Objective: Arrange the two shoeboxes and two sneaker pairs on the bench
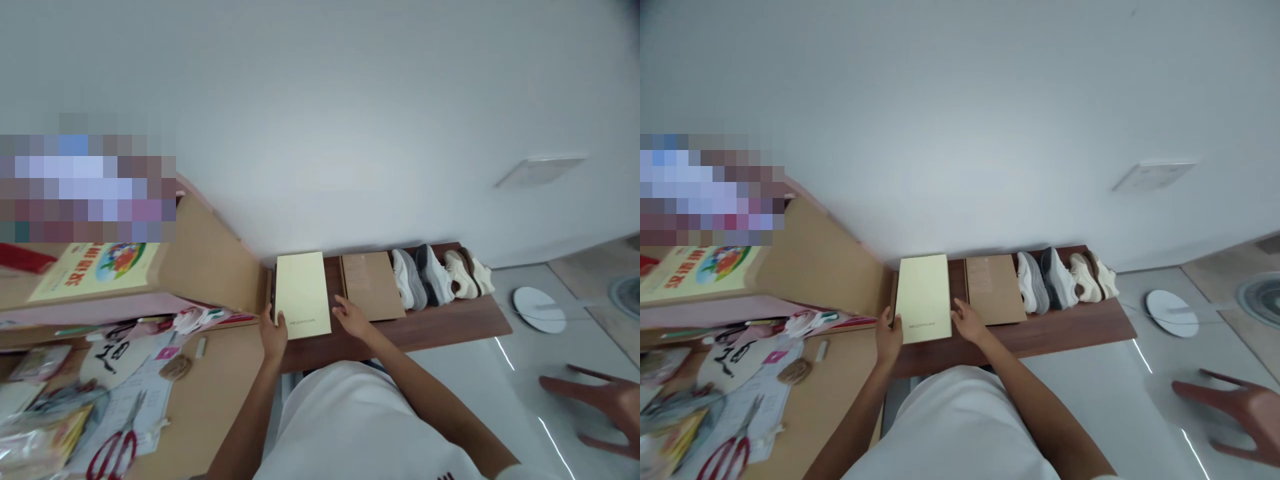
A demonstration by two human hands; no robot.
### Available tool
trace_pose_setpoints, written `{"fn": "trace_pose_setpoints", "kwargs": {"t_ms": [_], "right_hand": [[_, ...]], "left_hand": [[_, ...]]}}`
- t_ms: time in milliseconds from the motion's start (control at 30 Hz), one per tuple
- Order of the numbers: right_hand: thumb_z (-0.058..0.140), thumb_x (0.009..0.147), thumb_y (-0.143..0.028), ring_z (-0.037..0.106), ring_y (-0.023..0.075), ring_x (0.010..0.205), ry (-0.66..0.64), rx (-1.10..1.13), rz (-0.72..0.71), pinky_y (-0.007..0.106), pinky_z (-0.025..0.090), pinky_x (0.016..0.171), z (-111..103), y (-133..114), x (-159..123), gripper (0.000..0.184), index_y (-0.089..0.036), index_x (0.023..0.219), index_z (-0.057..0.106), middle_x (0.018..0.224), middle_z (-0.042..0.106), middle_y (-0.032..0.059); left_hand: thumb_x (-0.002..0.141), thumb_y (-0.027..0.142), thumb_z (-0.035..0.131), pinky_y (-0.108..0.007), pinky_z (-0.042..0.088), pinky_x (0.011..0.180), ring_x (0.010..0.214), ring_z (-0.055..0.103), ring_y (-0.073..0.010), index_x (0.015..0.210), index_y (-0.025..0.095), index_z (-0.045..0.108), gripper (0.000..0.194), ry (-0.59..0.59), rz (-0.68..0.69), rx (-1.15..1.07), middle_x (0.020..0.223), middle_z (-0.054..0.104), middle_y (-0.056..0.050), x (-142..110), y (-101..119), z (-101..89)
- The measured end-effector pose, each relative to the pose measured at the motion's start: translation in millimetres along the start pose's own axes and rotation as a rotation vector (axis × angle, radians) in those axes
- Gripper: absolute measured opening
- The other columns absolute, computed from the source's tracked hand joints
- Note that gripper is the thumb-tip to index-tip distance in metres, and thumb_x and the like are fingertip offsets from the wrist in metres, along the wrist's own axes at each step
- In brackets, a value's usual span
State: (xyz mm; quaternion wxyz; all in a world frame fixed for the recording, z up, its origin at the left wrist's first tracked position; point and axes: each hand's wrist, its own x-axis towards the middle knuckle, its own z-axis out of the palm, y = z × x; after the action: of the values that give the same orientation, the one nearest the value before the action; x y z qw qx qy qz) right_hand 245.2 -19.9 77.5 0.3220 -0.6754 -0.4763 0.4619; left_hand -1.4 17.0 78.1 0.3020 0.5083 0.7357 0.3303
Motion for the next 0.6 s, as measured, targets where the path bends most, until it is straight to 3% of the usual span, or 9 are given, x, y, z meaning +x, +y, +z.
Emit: {"fn": "trace_pose_setpoints", "kwargs": {"t_ms": [100,200,300,433,600], "right_hand": [[0.053,0.091,-0.036,0.065,0.0246,0.116,0.138,0.015,-0.068,0.042,0.054,0.099,-50,9,-6,0.049,-0.020,0.138,0.057,0.137,0.062,0.0133],[0.052,0.090,-0.035,0.065,0.0271,0.114,0.259,-0.046,-0.059,0.045,0.055,0.094,-98,23,-8,0.049,-0.019,0.135,0.057,0.133,0.064,0.0145],[0.051,0.088,-0.035,0.063,0.0288,0.117,0.335,-0.120,-0.056,0.048,0.051,0.100,-130,41,-7,0.049,-0.016,0.133,0.058,0.131,0.064,0.0157],[0.051,0.086,-0.032,0.055,0.0306,0.128,0.377,-0.210,-0.057,0.051,0.042,0.111,-151,64,-4,0.048,-0.015,0.130,0.058,0.130,0.064,0.0162],[0.048,0.085,-0.023,0.050,0.0328,0.134,0.330,-0.275,0.108,0.051,0.038,0.114,-155,84,4,0.054,-0.010,0.138,0.051,0.134,0.060,0.0210]], "left_hand": [[0.093,0.035,0.055,-0.042,0.032,0.120,0.137,0.047,-0.0270,0.139,0.019,0.052,0.049,-0.054,0.166,-0.039,0.144,0.053,-0.015,-14,35,19.8],[0.093,0.035,0.056,-0.043,0.037,0.116,0.134,0.050,-0.0264,0.139,0.020,0.053,0.048,-0.199,0.215,-0.117,0.143,0.054,-0.014,-34,69,55.2],[0.091,0.035,0.058,-0.045,0.036,0.117,0.134,0.050,-0.0270,0.137,0.019,0.055,0.048,-0.321,0.242,-0.164,0.140,0.056,-0.014,-52,88,94.8],[0.088,0.033,0.061,-0.045,0.033,0.118,0.138,0.048,-0.0280,0.138,0.017,0.054,0.053,-0.396,0.150,-0.178,0.145,0.054,-0.016,-67,89,139.5],[0.087,0.039,0.063,-0.043,0.032,0.118,0.143,0.044,-0.0317,0.136,0.010,0.053,0.058,-0.396,-0.156,-0.123,0.149,0.051,-0.023,-66,75,173.8]]}}
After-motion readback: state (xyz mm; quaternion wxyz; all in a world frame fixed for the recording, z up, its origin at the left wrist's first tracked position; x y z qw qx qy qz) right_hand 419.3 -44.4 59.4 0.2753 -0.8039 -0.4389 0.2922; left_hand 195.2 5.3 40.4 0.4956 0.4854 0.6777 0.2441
